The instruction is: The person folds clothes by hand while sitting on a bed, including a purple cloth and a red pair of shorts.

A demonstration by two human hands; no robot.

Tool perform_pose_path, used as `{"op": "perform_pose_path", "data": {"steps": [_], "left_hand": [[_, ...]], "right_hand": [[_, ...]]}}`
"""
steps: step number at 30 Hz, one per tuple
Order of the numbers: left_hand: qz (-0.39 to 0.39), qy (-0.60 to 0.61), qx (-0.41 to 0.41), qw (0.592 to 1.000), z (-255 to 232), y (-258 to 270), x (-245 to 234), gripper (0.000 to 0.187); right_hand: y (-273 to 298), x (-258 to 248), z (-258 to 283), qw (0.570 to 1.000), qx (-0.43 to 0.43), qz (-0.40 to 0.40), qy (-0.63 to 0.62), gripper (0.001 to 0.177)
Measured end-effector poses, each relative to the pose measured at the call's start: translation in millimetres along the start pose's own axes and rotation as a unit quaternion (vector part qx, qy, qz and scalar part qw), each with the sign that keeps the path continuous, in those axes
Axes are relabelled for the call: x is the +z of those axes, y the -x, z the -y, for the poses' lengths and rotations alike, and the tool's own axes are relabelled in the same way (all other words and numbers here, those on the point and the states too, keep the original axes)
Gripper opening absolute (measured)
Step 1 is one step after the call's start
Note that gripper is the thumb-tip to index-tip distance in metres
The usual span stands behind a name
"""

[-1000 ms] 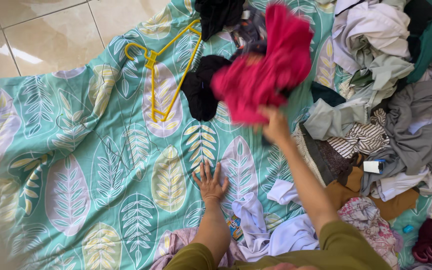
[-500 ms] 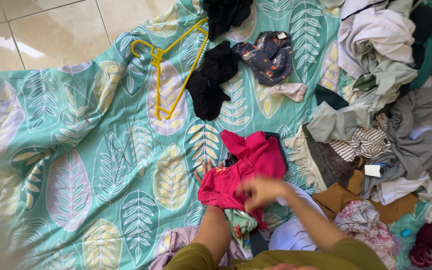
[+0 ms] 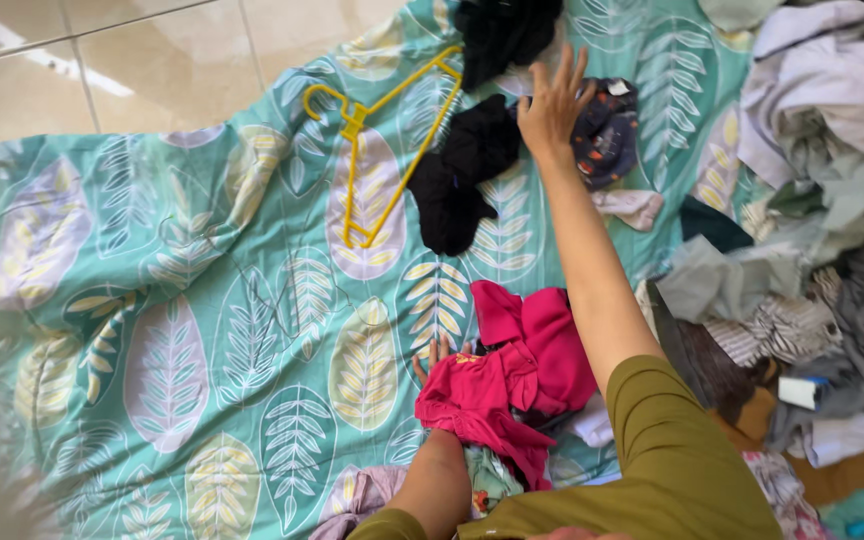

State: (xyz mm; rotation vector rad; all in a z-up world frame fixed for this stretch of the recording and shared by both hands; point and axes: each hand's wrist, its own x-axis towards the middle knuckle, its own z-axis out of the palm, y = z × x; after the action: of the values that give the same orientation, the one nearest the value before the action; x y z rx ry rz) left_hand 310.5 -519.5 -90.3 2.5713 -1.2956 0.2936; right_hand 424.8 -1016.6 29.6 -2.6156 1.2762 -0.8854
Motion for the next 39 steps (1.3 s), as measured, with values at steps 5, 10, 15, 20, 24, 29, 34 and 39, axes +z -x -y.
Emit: {"op": "perform_pose_path", "data": {"steps": [5,10,15,20,24,29,34,39], "left_hand": [[0.052,-0.009,0.009,0.999,4.4,4.5,4.8,0.046],[0.061,-0.002,0.011,0.998,7.3,4.4,4.2,0.047],[0.100,0.032,0.000,0.994,5.9,5.7,-2.4,0.051],[0.020,-0.047,0.036,0.998,10.8,-0.1,7.3,0.045],[0.031,-0.030,0.018,0.999,6.7,3.2,11.4,0.044],[0.013,-0.019,0.018,1.000,1.9,1.2,2.5,0.043],[0.038,-0.011,0.015,0.999,-1.9,11.3,-4.7,0.043],[0.038,0.001,0.023,0.999,-12.4,8.8,-6.1,0.043]], "right_hand": [[-22.0,33.4,-11.3,0.967,-0.136,0.117,0.183,0.018],[-29.7,46.4,-0.8,0.977,-0.051,0.204,-0.026,0.049],[21.3,19.5,44.2,0.973,-0.014,0.225,-0.042,0.083],[63.7,26.3,48.6,0.982,0.046,0.179,-0.029,0.043],[130.1,2.5,42.2,0.971,0.097,0.189,-0.114,0.032],[269.8,-101.4,35.7,0.877,0.179,0.415,-0.164,0.045],[370.0,-194.0,59.3,0.800,0.176,0.538,-0.199,0.054],[369.6,-215.4,43.3,0.713,0.212,0.598,-0.300,0.060]]}}
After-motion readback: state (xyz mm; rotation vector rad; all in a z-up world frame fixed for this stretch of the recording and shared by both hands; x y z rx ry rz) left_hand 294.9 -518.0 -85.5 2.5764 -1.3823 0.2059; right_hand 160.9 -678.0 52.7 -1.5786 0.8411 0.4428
